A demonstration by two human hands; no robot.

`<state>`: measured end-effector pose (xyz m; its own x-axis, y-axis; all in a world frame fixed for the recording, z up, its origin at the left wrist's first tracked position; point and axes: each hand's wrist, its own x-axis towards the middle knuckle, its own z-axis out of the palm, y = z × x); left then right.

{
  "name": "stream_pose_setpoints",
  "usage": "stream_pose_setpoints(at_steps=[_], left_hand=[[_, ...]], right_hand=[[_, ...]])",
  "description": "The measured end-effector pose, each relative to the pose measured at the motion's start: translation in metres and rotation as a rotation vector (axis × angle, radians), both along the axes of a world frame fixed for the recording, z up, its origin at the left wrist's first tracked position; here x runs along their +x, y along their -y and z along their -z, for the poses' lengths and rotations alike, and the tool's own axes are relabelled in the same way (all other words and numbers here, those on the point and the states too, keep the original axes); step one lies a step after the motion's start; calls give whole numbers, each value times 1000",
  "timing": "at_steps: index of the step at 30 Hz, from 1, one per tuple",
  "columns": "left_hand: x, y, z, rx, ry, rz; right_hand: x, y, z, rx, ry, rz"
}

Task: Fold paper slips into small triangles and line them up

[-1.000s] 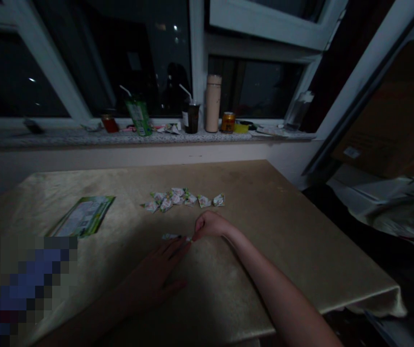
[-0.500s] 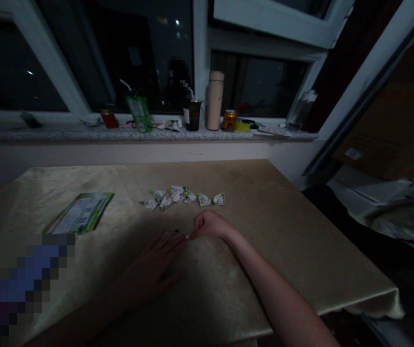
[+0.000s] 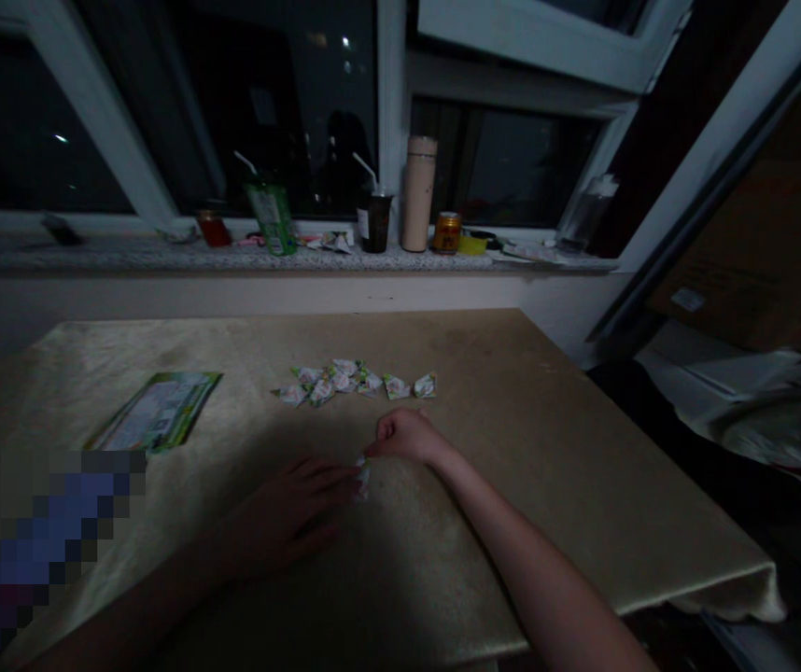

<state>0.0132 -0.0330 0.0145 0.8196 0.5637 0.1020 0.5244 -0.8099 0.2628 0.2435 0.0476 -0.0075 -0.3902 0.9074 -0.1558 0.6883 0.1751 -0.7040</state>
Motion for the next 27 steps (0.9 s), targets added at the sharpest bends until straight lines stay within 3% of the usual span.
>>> stream_pose_setpoints(at_steps=[11, 21, 27], left_hand=[[-7, -8, 2, -12, -41, 51], [-12, -14, 11, 23, -65, 10], [-12, -17, 13, -64, -19, -28]], right_hand=[[-9, 10, -8, 123, 98, 15], [-12, 13, 1, 246, -3, -203], [-9, 16, -5, 258, -54, -307]])
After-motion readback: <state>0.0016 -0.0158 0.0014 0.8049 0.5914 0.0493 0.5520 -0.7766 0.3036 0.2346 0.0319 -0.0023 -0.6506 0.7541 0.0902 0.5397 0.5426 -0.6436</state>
